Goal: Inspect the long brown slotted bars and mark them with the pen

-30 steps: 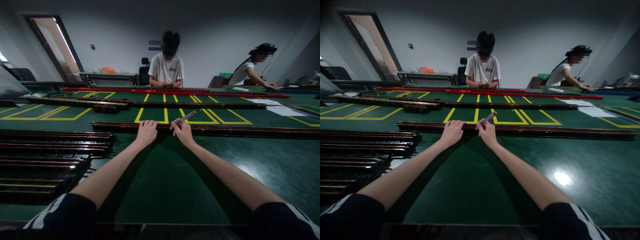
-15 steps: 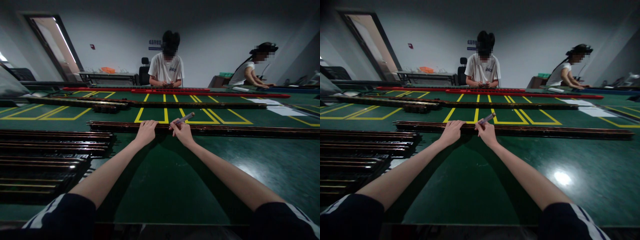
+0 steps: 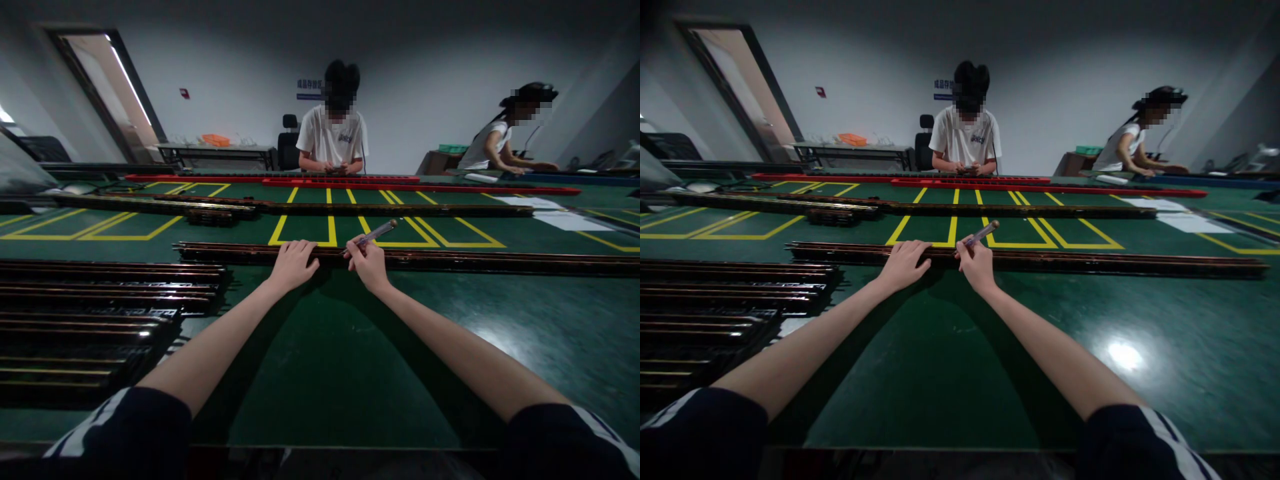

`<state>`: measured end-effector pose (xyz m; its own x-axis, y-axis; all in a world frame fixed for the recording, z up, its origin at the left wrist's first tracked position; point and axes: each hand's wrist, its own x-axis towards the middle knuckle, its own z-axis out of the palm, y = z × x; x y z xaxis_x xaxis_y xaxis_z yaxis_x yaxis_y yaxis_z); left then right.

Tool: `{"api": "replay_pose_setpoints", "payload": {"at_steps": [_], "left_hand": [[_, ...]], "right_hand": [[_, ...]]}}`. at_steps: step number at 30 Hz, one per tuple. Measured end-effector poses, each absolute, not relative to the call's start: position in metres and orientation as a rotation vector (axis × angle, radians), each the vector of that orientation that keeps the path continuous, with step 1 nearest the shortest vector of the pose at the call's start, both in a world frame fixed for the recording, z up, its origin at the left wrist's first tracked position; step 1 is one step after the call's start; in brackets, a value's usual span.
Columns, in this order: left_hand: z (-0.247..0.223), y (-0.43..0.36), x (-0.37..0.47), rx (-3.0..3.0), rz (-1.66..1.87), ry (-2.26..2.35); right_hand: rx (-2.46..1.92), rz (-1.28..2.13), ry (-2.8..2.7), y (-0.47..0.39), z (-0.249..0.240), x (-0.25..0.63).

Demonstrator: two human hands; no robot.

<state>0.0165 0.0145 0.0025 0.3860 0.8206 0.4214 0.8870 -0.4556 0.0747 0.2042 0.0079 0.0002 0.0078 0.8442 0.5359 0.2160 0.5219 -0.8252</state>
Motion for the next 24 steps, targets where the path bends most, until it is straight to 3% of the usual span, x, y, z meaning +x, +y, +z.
{"api": "replay_pose_setpoints", "payload": {"at_steps": [24], "left_hand": [[0.0011,0.0166,0.0192,-2.399,-0.537,-1.577]], "right_hand": [[-0.948,0.695,-1.527,0.01,-0.0012,0.2033]]}}
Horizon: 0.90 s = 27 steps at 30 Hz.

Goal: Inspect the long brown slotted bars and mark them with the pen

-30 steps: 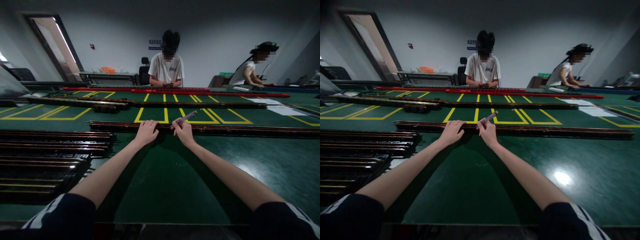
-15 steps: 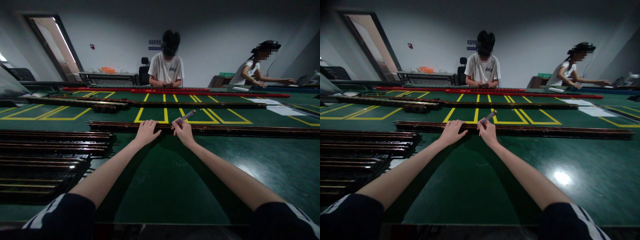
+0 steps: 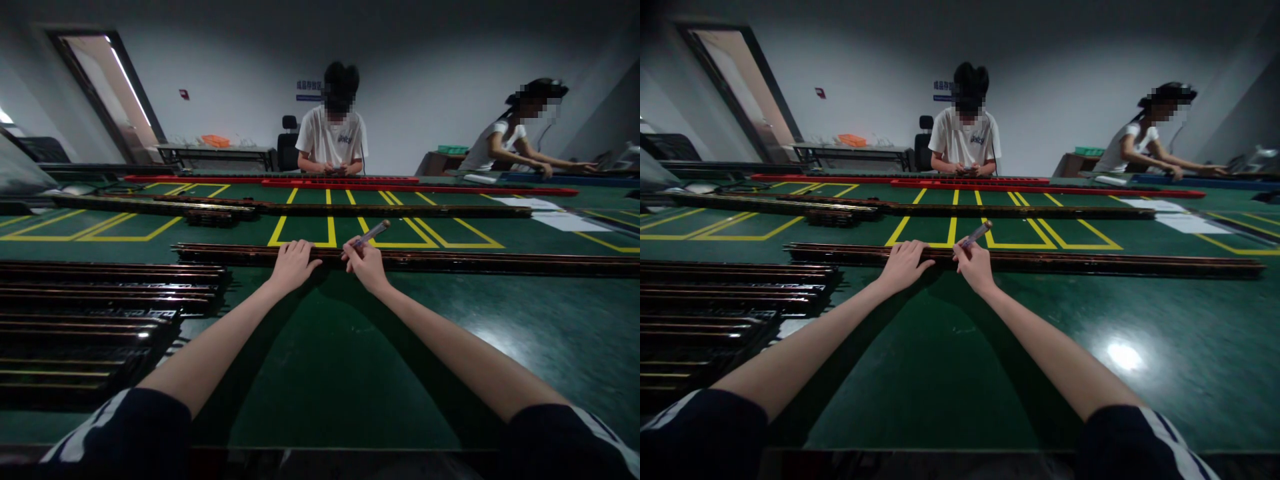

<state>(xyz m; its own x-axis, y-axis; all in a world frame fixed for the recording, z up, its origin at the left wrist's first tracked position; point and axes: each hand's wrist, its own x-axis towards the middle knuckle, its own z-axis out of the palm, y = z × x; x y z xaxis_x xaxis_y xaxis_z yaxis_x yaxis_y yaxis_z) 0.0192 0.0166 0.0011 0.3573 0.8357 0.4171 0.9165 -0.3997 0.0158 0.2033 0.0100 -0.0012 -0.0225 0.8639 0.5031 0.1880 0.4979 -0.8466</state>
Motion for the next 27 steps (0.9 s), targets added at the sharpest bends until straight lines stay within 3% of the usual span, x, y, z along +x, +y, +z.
{"api": "replay_pose_setpoints", "payload": {"at_steps": [27], "left_hand": [[-0.0021,0.0163,0.0197,-2.365,-0.561,-1.566]], "right_hand": [[-0.921,0.692,-1.556,0.0083,-0.0003,0.2035]]}}
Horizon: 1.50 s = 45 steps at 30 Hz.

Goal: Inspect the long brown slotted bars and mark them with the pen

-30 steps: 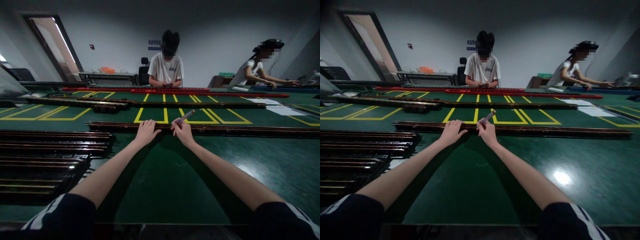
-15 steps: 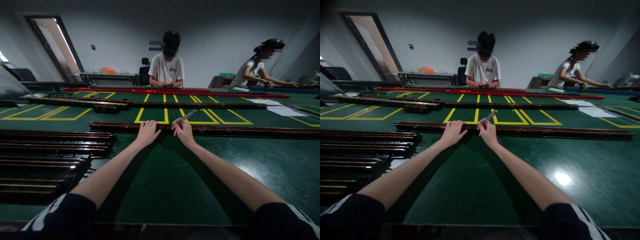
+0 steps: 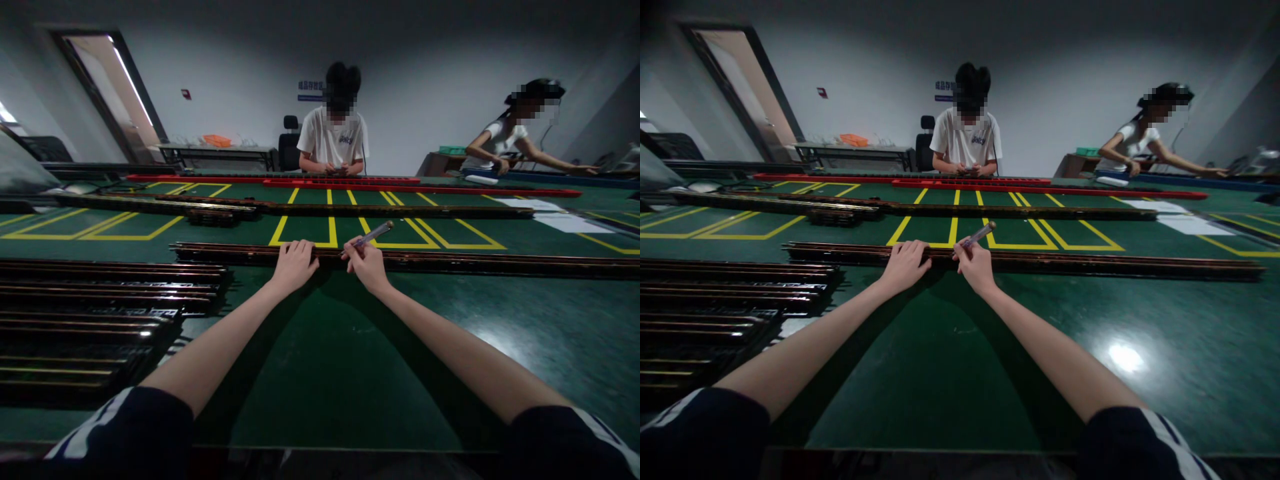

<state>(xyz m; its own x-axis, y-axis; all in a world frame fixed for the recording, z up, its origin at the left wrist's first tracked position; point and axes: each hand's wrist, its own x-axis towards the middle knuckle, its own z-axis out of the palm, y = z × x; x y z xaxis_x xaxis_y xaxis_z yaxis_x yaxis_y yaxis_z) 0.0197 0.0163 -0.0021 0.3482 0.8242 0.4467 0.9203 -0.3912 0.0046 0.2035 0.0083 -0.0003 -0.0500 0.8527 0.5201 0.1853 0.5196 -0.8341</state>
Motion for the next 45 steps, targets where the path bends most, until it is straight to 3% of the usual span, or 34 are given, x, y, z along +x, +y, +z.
{"api": "replay_pose_setpoints", "payload": {"at_steps": [45], "left_hand": [[0.0014,0.0172,0.0172,-2.434,-0.529,-1.548]], "right_hand": [[-0.972,0.677,-1.594,0.0099,-0.0004,0.2042]]}}
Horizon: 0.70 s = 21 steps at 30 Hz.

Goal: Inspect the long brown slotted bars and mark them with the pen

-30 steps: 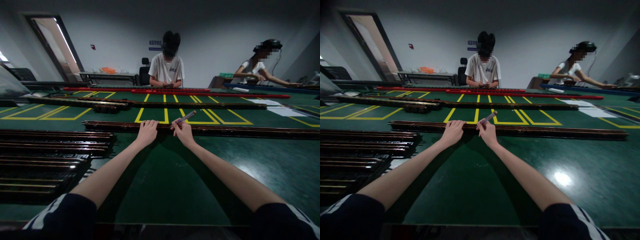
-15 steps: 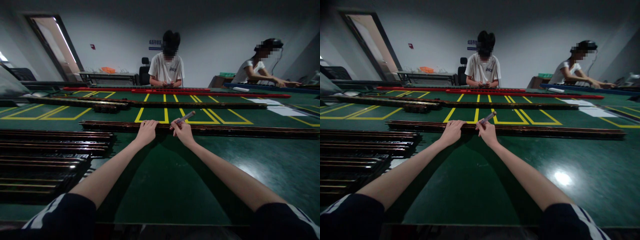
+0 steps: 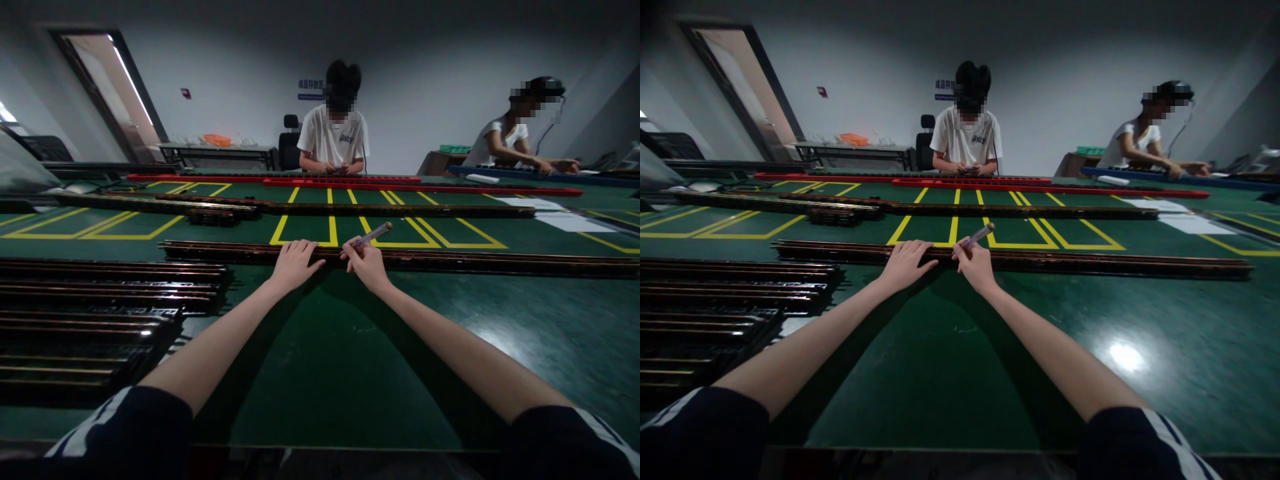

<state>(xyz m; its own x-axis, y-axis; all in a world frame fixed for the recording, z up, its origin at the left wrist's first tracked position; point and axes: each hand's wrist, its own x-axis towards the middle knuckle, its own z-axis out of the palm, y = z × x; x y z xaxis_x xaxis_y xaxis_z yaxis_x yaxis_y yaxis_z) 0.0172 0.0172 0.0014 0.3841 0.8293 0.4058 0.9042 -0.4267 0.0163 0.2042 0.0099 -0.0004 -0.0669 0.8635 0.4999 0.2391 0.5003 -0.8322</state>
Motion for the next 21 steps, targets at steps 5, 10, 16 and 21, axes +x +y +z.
{"api": "replay_pose_setpoints", "payload": {"at_steps": [5,10,16,21], "left_hand": [[0.0013,0.0176,0.0168,-2.426,-0.527,-1.548],[-0.0001,0.0195,0.0165,-2.419,-0.522,-1.554],[-0.0022,0.0194,0.0177,-2.372,-0.527,-1.545],[-0.0016,0.0185,0.0184,-2.359,-0.505,-1.547]], "right_hand": [[-0.97,0.689,-1.635,0.0112,-0.0015,0.207],[-0.961,0.693,-1.615,0.0115,-0.002,0.2063],[-0.962,0.668,-1.594,0.0121,-0.0024,0.204],[-0.973,0.676,-1.613,0.0131,-0.0026,0.205]]}}
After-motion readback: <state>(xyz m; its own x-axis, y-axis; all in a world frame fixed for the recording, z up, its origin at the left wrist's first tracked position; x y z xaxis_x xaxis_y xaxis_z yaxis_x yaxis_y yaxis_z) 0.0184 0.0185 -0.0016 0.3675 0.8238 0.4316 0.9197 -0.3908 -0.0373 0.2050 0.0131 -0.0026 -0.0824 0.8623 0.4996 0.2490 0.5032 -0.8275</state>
